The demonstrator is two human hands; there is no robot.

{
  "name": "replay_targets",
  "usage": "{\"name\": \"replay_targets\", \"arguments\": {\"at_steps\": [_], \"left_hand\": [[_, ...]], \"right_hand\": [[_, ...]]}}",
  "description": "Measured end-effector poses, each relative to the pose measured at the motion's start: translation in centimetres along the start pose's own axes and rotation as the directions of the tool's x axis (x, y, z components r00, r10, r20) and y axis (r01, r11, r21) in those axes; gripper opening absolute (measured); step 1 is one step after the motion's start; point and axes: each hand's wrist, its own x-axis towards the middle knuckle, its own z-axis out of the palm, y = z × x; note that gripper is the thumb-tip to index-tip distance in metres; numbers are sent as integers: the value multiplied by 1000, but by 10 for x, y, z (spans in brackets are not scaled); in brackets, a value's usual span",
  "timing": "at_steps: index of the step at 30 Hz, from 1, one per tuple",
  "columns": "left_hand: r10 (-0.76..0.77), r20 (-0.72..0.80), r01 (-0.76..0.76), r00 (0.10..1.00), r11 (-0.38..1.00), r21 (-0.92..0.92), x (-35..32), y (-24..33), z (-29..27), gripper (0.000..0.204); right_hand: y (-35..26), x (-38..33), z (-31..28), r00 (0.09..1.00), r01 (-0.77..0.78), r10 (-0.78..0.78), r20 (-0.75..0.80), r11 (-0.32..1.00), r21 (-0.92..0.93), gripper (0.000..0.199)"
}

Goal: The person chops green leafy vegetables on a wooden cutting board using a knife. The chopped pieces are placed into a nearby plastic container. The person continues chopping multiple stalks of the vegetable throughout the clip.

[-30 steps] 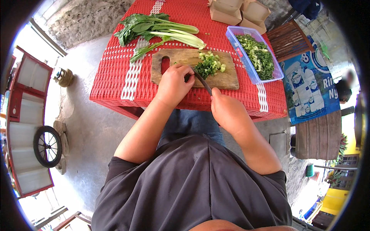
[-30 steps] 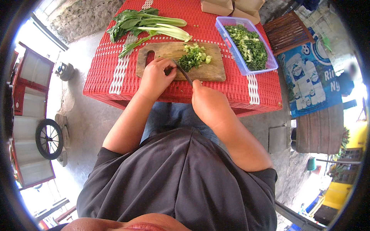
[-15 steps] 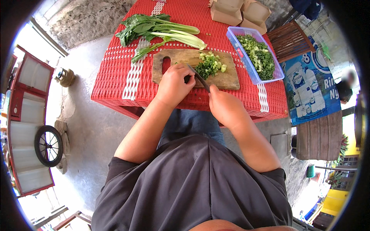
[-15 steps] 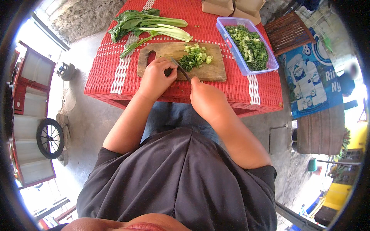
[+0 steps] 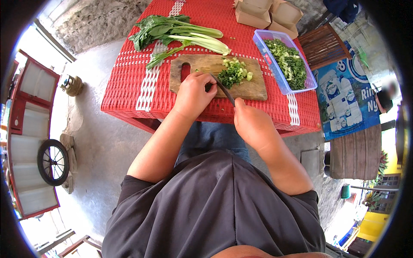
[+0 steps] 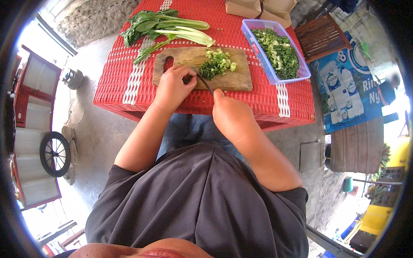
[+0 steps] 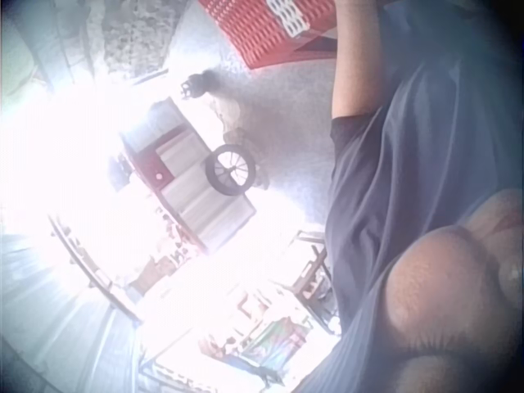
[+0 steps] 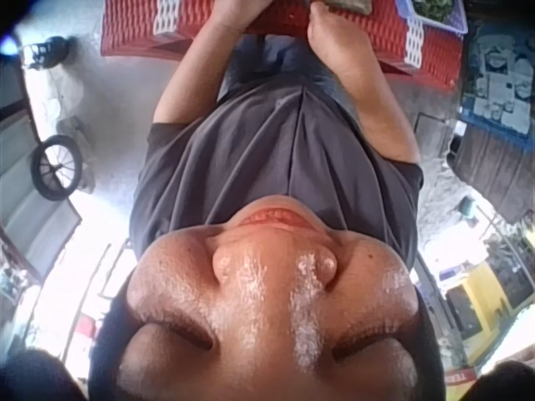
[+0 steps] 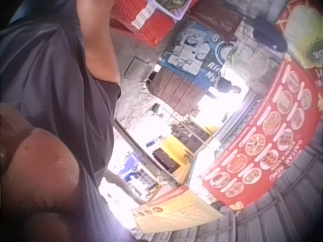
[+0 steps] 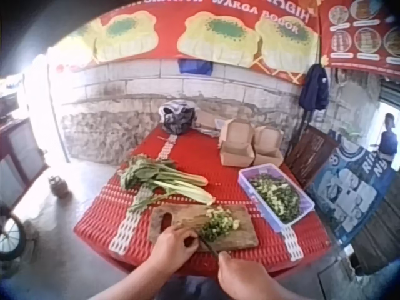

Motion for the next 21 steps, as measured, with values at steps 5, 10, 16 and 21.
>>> {"name": "replay_targets", "arguments": {"at_steps": [5, 10, 16, 21], "left_hand": [[6, 4, -6, 1000, 1000, -15, 0, 1, -2, 11], [10, 29, -9, 1000, 999, -35, 2, -1, -3, 11], [38, 19, -38, 999, 999, -17, 2, -3, -3, 11], [42, 6, -42, 999, 999, -26, 0, -3, -3, 10]], "right_hand": [[-1, 9, 7, 1000, -9, 9, -8, 1000, 15, 16], [0, 16, 8, 1000, 2, -1, -16, 1000, 18, 17], [6, 6, 2, 1000, 0, 2, -28, 999, 46, 21], [1, -1, -6, 1000, 11, -11, -6, 999, 34, 21]]}}
